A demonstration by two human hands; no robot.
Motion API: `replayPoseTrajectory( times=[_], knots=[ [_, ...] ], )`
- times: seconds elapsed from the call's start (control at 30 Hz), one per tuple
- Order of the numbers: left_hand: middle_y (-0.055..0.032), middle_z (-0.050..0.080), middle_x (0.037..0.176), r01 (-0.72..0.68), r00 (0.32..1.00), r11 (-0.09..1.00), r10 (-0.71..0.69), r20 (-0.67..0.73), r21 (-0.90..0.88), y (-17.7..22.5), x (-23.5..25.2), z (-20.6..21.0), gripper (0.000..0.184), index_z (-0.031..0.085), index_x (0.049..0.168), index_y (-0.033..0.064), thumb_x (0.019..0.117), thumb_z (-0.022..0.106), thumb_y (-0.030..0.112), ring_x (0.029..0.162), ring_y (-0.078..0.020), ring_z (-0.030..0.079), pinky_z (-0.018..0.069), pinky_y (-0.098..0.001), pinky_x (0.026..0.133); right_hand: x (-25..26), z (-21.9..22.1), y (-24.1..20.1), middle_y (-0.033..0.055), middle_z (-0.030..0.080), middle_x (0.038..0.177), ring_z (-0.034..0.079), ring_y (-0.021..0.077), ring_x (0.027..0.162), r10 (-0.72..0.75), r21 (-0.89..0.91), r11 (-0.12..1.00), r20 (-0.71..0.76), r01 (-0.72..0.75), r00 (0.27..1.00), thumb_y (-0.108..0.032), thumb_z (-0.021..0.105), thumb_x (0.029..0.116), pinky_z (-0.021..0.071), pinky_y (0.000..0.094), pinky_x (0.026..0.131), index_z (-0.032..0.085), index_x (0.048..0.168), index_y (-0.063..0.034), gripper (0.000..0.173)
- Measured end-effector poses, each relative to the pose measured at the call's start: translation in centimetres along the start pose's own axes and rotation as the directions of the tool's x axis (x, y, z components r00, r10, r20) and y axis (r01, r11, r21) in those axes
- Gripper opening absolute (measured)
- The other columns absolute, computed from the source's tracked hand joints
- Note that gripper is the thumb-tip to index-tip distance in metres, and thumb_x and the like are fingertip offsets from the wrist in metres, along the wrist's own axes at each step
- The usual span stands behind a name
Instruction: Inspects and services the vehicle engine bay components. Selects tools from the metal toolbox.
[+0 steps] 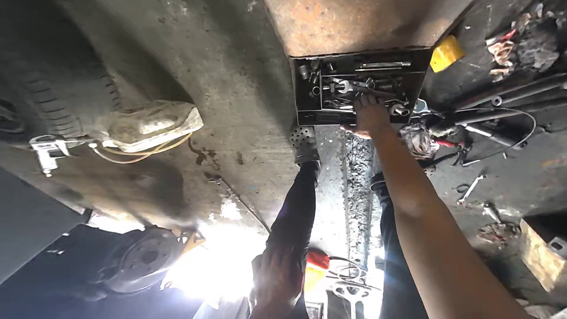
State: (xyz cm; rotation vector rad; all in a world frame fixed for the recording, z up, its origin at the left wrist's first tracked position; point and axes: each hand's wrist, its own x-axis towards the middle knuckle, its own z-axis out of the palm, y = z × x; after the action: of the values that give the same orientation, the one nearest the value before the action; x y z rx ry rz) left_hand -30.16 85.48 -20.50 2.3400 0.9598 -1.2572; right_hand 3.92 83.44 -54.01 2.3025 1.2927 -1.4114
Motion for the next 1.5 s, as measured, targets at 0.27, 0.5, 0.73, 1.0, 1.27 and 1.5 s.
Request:
replayPoseTrajectory(
  times=[0.27, 0.5, 0.73, 1.0, 1.27, 1.5],
  knots=[
    [-0.0169, 0.072, 0.119, -0.003, 1.000, 0.999, 0.003, 0.007, -0.033, 0.0, 0.1, -0.2, 0.048, 0.076, 0.117, 0.0104, 0.0791, 0.068, 0.038, 0.114, -0.0407, 0.066, 0.0504, -0.0597, 0.088, 0.0, 1.6, -1.1, 0.0242, 0.043, 0.156, 0.039, 0.0432, 0.145, 0.096, 0.037, 0.995, -0.029, -0.095, 0.995, -0.004, 0.071, 0.0887, 0.0333, 0.0618, 0.115, 0.045, 0.151, -0.0041, 0.067],
    [-0.0144, 0.073, 0.115, -0.008, 0.999, 1.000, 0.007, -0.037, -0.004, -0.1, -0.1, 0.3, 0.045, 0.078, 0.114, 0.0122, 0.0798, 0.066, 0.038, 0.110, -0.0385, 0.067, 0.0520, -0.0579, 0.084, 0.3, 1.6, -1.5, 0.0232, 0.060, 0.139, 0.050, 0.0413, 0.137, 0.153, 0.087, 0.985, -0.017, -0.151, 0.988, -0.007, 0.060, 0.0961, 0.0346, 0.0612, 0.114, 0.057, 0.141, -0.0028, 0.045],
    [-0.0125, 0.074, 0.112, -0.004, 0.997, 1.000, 0.003, -0.078, -0.002, 0.0, -0.2, 0.4, 0.043, 0.078, 0.111, 0.0123, 0.0810, 0.061, 0.039, 0.107, -0.0364, 0.068, 0.0515, -0.0557, 0.083, 0.1, 0.1, -2.2, 0.0263, 0.064, 0.131, 0.054, 0.0454, 0.132, 0.191, 0.113, 0.973, 0.110, -0.203, 0.975, -0.007, 0.060, 0.0973, 0.0399, 0.0626, 0.110, 0.059, 0.139, -0.0025, 0.042],
    [-0.0160, 0.073, 0.118, 0.032, 0.999, 0.999, -0.033, -0.029, -0.036, 0.4, 0.2, -0.8, 0.047, 0.077, 0.115, 0.0101, 0.0809, 0.065, 0.040, 0.112, -0.0388, 0.067, 0.0507, -0.0586, 0.088, -0.7, -3.6, -3.2, 0.0274, 0.064, 0.130, 0.060, 0.0470, 0.124, 0.199, 0.078, 0.968, 0.342, -0.239, 0.918, -0.005, 0.068, 0.0920, 0.0485, 0.0666, 0.097, 0.066, 0.124, 0.0049, 0.033],
    [-0.0146, 0.069, 0.130, 0.077, 0.989, 0.996, -0.072, 0.131, -0.035, 0.6, 0.3, -1.4, 0.051, 0.075, 0.124, 0.0132, 0.0844, 0.065, 0.044, 0.124, -0.0387, 0.061, 0.0457, -0.0606, 0.099, -10.1, -4.9, -2.5, 0.0273, 0.068, 0.109, 0.066, 0.0470, 0.105, 0.256, 0.208, 0.916, 0.353, -0.343, 0.900, -0.015, 0.075, 0.0857, 0.0518, 0.0691, 0.084, 0.067, 0.110, 0.0022, 0.031],
    [-0.0128, 0.069, 0.130, 0.048, 0.990, 0.999, -0.045, 0.133, -0.017, 1.2, 0.5, -1.6, 0.053, 0.074, 0.125, 0.0150, 0.0837, 0.063, 0.047, 0.124, -0.0384, 0.061, 0.0460, -0.0614, 0.098, -25.5, -0.5, -2.5, 0.0111, 0.068, 0.095, 0.068, 0.0166, 0.081, 0.485, 0.874, 0.088, 0.381, -0.477, 0.787, -0.006, 0.078, 0.0854, 0.0595, 0.0363, 0.075, 0.063, 0.118, 0.0021, 0.037]
  ],
)
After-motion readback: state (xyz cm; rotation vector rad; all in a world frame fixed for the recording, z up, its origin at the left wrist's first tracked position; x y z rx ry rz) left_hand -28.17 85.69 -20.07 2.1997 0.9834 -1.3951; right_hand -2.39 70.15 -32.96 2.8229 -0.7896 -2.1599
